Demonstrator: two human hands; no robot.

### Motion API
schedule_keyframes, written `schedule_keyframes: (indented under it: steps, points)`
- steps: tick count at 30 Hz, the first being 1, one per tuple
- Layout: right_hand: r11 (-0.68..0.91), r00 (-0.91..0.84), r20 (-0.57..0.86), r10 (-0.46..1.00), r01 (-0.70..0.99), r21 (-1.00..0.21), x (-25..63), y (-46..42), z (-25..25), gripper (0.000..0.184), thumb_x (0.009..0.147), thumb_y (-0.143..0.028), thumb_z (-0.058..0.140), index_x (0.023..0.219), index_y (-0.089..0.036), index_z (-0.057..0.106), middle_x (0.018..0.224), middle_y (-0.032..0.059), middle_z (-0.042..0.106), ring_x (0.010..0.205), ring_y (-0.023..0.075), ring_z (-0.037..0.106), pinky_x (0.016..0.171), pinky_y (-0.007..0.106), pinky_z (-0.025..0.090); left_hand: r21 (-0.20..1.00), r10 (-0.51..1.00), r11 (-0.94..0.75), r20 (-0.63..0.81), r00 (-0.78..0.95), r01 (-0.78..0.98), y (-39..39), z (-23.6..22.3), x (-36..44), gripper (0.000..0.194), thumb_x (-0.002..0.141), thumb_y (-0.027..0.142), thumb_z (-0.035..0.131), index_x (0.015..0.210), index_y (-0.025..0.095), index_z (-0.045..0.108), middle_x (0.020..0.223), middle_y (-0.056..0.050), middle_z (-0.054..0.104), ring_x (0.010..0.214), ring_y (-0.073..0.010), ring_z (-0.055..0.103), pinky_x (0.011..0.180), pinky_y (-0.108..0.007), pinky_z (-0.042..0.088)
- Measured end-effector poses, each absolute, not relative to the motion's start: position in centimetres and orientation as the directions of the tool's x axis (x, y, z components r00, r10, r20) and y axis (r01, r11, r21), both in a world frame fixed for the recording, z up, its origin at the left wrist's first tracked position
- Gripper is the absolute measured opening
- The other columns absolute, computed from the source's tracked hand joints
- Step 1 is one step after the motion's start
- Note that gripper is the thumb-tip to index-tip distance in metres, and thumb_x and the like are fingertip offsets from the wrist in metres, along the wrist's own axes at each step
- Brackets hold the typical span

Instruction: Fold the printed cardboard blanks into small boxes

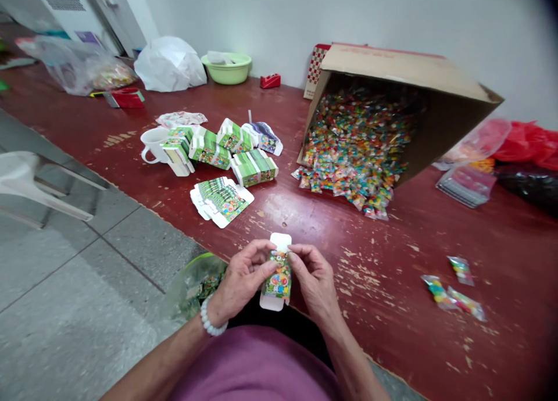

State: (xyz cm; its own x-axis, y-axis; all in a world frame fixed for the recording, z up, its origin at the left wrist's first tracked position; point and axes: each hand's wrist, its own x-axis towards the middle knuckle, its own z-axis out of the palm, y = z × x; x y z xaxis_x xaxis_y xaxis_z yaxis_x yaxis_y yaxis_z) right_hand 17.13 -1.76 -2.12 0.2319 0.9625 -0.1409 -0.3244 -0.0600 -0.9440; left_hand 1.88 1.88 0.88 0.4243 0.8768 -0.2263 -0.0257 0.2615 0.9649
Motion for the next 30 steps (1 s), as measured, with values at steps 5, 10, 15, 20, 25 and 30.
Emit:
schedule_keyframes:
  steps: [5, 10, 15, 20, 25, 30]
  points:
    - [-0.179, 0.115, -0.236, 0.965, -0.368, -0.912, 18.8, -0.8, -1.3, 0.021, 0.074, -0.034, 0.081, 0.080, -0.018, 0.069, 0.079, 0.0002, 0.069, 0.070, 0.0125, 0.060, 0.069, 0.025, 0.048, 0.980, 0.857, 0.200, -0.187, 0.480, 0.024, 2.2, 0.7, 1.7, 0.022, 0.088, 0.032, 0.065, 0.104, 0.019, 0.061, 0.086, 0.000, 0.067, 0.077, -0.0128, 0.059, 0.070, -0.023, 0.048]
    - [-0.136, 0.071, -0.161, 0.984, -0.267, -0.954, 19.5, -0.5, -0.9, 0.025, 0.072, -0.029, 0.081, 0.094, -0.021, 0.070, 0.078, -0.0014, 0.067, 0.070, 0.0125, 0.060, 0.067, 0.024, 0.047, 0.986, 0.870, 0.166, -0.148, 0.470, 0.004, 2.3, 0.4, 1.6, 0.020, 0.085, 0.030, 0.069, 0.098, 0.017, 0.063, 0.090, -0.001, 0.066, 0.082, -0.0129, 0.059, 0.077, -0.024, 0.048]
    - [0.052, 0.137, 0.047, 0.989, -0.032, -0.998, 19.1, -1.1, -1.6, 0.011, 0.082, -0.027, 0.072, 0.075, -0.019, 0.068, 0.074, -0.0001, 0.063, 0.069, 0.0130, 0.057, 0.065, 0.025, 0.046, 0.878, 0.836, 0.438, -0.317, 0.449, -0.196, 1.8, 0.3, 1.6, 0.047, 0.080, 0.031, 0.076, 0.118, 0.023, 0.048, 0.084, 0.002, 0.063, 0.075, -0.0124, 0.062, 0.068, -0.022, 0.049]
    - [0.086, 0.076, 0.090, 0.993, 0.049, -0.995, 18.8, -1.5, -1.7, 0.013, 0.089, -0.033, 0.066, 0.085, -0.020, 0.068, 0.081, 0.0005, 0.062, 0.055, 0.0094, 0.057, 0.056, 0.024, 0.047, 0.722, 0.644, 0.670, -0.449, 0.619, -0.174, 1.2, 0.0, 2.1, 0.054, 0.094, 0.057, 0.044, 0.134, 0.020, 0.047, 0.087, -0.006, 0.066, 0.056, -0.0164, 0.065, 0.051, -0.026, 0.048]
    - [0.085, 0.026, 0.088, 0.996, 0.116, -0.990, 19.1, -1.3, -0.8, 0.018, 0.090, -0.035, 0.065, 0.079, -0.020, 0.066, 0.078, 0.0015, 0.065, 0.061, 0.0122, 0.063, 0.061, 0.025, 0.051, 0.777, 0.698, 0.619, -0.477, 0.533, -0.115, 1.3, 0.1, 2.7, 0.060, 0.093, 0.059, 0.046, 0.137, 0.018, 0.051, 0.082, -0.005, 0.065, 0.053, -0.0138, 0.062, 0.049, -0.024, 0.048]
    - [-0.034, -0.013, -0.034, 0.999, -0.021, -0.999, 19.2, -0.6, -0.2, 0.018, 0.083, -0.036, 0.072, 0.081, -0.019, 0.067, 0.094, 0.0051, 0.074, 0.052, 0.0099, 0.060, 0.052, 0.025, 0.051, 0.843, 0.733, 0.533, -0.417, 0.537, -0.075, 1.5, 0.7, 3.2, 0.058, 0.092, 0.056, 0.049, 0.134, 0.017, 0.057, 0.078, -0.004, 0.063, 0.054, -0.0118, 0.058, 0.048, -0.022, 0.049]
